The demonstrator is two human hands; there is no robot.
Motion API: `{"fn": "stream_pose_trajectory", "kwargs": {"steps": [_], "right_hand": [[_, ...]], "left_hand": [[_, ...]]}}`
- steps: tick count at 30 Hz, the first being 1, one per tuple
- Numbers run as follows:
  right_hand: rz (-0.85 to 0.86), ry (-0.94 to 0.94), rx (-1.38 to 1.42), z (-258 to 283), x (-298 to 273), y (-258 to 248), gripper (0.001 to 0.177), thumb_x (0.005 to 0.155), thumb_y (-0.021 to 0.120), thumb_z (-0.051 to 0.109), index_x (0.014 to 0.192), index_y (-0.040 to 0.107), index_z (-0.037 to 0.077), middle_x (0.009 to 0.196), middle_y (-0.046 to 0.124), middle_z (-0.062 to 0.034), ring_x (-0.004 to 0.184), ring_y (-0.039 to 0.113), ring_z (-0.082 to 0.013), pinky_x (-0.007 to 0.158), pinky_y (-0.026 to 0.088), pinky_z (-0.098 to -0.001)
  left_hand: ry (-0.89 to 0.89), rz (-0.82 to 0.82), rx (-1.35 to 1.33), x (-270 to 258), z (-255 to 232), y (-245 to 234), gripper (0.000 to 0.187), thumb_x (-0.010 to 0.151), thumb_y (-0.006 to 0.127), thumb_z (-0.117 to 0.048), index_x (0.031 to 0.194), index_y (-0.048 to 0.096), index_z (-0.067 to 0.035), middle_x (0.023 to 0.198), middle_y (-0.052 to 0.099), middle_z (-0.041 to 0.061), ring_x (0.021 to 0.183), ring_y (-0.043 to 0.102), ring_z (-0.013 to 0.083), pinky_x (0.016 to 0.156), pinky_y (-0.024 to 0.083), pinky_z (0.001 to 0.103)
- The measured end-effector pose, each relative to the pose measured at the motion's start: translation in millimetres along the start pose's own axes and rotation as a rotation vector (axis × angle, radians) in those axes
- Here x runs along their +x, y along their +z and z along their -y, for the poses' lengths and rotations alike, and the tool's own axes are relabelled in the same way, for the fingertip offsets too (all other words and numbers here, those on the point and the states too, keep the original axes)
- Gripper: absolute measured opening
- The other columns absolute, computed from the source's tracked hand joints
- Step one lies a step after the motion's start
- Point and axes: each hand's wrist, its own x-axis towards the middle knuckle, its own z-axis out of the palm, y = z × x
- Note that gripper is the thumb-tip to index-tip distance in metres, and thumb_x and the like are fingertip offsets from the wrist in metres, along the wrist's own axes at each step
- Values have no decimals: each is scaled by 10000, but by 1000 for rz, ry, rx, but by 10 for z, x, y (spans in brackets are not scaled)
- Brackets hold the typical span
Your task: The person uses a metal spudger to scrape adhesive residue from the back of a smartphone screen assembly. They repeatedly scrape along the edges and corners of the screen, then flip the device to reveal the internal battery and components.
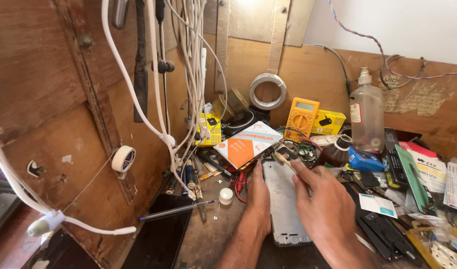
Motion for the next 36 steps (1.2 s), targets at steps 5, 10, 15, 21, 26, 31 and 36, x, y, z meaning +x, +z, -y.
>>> {"fn": "stream_pose_trajectory", "kwargs": {"steps": [5,10,15,21,26,31,36], "right_hand": [[100,-32,-25,154,54,110,323,917,641,258,1220,754,257,956,661,-131,853,690,-359,759,536,-485],[92,-125,87,-21,79,219,357,861,685,229,1205,781,246,917,665,-143,840,673,-382,720,527,-504],[18,-242,124,-111,137,242,176,818,723,181,966,813,151,937,697,-139,818,676,-376,725,534,-481],[-114,-2,236,-140,143,98,284,875,734,255,1150,794,214,835,673,-124,707,662,-310,664,512,-446],[11,-69,116,-32,77,143,271,852,734,234,1112,806,225,870,681,-111,742,682,-304,671,522,-444],[-21,-45,192,-35,170,168,255,860,748,220,1105,801,173,954,694,-141,837,697,-330,763,532,-449],[22,31,201,-108,125,103,301,844,740,222,1139,791,196,883,677,-150,837,688,-350,761,524,-463]], "left_hand": [[68,26,57,35,52,-37,637,1019,287,-542,1308,688,-140,1211,733,71,1076,692,210,932,557,360],[74,32,-20,33,21,-36,625,1026,252,-526,1262,684,-140,1177,728,101,1052,693,235,912,571,388],[6,-29,55,5,-33,-25,621,1065,314,-608,1203,656,-108,1072,682,113,946,674,253,831,563,428],[106,117,-70,2,-45,-22,642,1043,296,-578,1303,697,-150,1135,717,88,940,675,231,838,567,388],[22,-53,-14,14,-62,-25,651,1032,293,-589,1263,677,-116,1165,722,107,1007,704,239,876,582,401],[76,117,-77,31,-8,-44,654,1024,287,-566,1316,688,-140,1225,741,60,1070,703,205,940,570,355],[-12,79,-148,72,-21,-55,687,1006,275,-633,1251,664,-122,1137,743,95,1021,706,262,895,580,395]]}}
